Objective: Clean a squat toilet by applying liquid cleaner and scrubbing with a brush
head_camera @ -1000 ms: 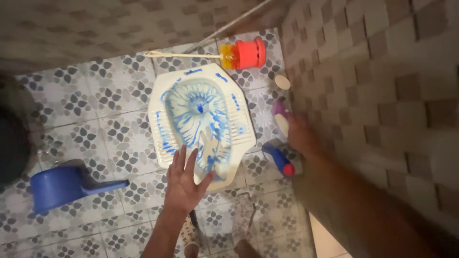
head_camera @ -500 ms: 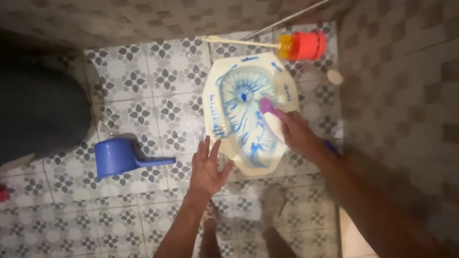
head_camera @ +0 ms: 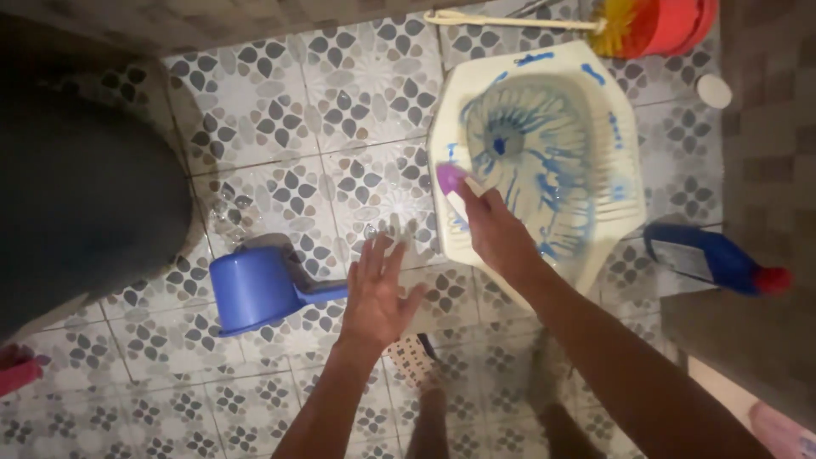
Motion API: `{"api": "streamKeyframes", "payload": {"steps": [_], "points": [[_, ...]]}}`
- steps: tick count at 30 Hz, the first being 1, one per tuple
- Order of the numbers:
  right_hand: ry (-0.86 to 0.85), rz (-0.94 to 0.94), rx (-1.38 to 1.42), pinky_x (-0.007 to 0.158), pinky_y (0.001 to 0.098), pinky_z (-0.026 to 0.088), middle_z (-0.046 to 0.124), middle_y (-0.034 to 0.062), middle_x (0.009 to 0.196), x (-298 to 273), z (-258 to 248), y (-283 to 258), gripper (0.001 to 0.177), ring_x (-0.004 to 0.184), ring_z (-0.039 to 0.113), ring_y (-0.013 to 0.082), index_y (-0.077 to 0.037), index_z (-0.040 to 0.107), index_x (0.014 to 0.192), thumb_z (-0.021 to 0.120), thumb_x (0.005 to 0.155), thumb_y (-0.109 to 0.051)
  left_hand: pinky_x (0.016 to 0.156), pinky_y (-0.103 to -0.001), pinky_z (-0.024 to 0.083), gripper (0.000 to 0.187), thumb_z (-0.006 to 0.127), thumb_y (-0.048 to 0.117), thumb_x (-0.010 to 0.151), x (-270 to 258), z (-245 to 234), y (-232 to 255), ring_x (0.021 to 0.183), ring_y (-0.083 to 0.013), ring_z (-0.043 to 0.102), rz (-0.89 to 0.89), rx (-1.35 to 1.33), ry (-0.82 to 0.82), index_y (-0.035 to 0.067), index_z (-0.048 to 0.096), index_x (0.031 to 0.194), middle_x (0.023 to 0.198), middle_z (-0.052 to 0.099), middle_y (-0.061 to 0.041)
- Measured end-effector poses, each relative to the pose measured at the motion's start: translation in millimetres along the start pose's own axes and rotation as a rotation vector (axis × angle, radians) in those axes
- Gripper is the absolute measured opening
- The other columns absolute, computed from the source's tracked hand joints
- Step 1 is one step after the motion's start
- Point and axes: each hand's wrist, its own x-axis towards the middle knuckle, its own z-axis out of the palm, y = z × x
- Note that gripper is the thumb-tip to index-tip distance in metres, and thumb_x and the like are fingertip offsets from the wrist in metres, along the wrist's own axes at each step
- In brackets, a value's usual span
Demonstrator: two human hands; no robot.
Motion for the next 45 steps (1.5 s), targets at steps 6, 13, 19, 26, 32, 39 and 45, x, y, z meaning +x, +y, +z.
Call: {"api": "streamKeyframes", "payload": {"steps": [6,13,19,26,32,39,45], "points": [[0.454,-0.200,-0.671,0.058,0.0348,0.049,0.047,-0.0021,0.080,19.9,12.8,0.2,0.049,0.061,0.055,0.0157,-0.028,0.058,0.149,0.045,0.102,-0.026,0.113,-0.066,0.031,0.074,0.064,0.049,0.089,6.7,-10.1,-13.6,0.150,-0.0430,0.029,-0.013,-0.072,-0.066,0.019,0.044,0.154,0.164,0.028,-0.020],[-0.016,0.062,-0.418,0.063,0.0410,0.061,0.058,0.0071,0.089,10.5,-22.3,-50.8,0.050,0.071,0.069,0.0233,-0.022,0.033,0.160,0.041,0.111,-0.027,0.117,-0.065,0.025,0.074,0.061,0.053,0.091,17.4,-29.7,0.4,0.153,-0.0413,0.023,-0.032,-0.079,-0.179,0.020,0.041,0.155,0.166,0.025,-0.018],[0.193,-0.064,-0.486,0.058,0.0419,0.060,0.056,0.0093,0.088,44.7,19.7,-19.1,0.053,0.063,0.066,0.0266,-0.023,0.037,0.161,0.047,0.109,-0.030,0.115,-0.067,0.027,0.074,0.065,0.047,0.091,29.3,-25.4,0.6,0.151,-0.0441,0.025,0.003,-0.084,-0.117,0.017,0.040,0.155,0.165,0.024,-0.021],[0.298,0.088,-0.404,0.062,0.0452,0.063,0.053,0.0080,0.095,141.5,3.4,9.6,0.058,0.064,0.070,0.0322,-0.029,0.030,0.164,0.052,0.111,-0.035,0.114,-0.067,0.030,0.077,0.066,0.050,0.088,37.3,-8.9,-9.2,0.150,-0.0436,0.028,-0.005,-0.063,0.008,0.019,0.042,0.154,0.165,0.027,-0.019],[-0.125,0.471,0.366,0.028,0.0153,0.023,0.048,-0.0062,0.053,49.2,-56.4,-51.8,0.045,0.035,0.032,0.0035,-0.043,0.038,0.156,0.039,0.111,-0.038,0.111,-0.067,0.033,0.077,0.068,0.050,0.087,28.9,-5.3,3.8,0.148,-0.0440,0.033,0.001,-0.064,0.038,0.019,0.045,0.153,0.163,0.032,-0.020],[0.289,-0.050,-0.408,0.054,0.0266,0.057,0.049,-0.0085,0.074,15.4,-9.3,-22.7,0.045,0.060,0.062,0.0114,-0.039,0.054,0.150,0.051,0.106,-0.043,0.115,-0.065,0.030,0.073,0.064,0.045,0.090,29.9,2.7,25.1,0.151,-0.0410,0.028,-0.035,-0.094,-0.079,0.021,0.041,0.155,0.165,0.029,-0.018],[-0.083,0.019,-0.200,0.073,0.0448,0.064,0.055,-0.0036,0.093,94.4,26.0,10.6,0.050,0.076,0.070,0.0223,-0.054,0.033,0.156,0.043,0.107,-0.052,0.115,-0.066,0.028,0.073,0.061,0.043,0.090,38.1,-2.3,34.6,0.152,-0.0412,0.025,-0.073,-0.104,-0.118,0.019,0.038,0.155,0.166,0.026,-0.019]]}}
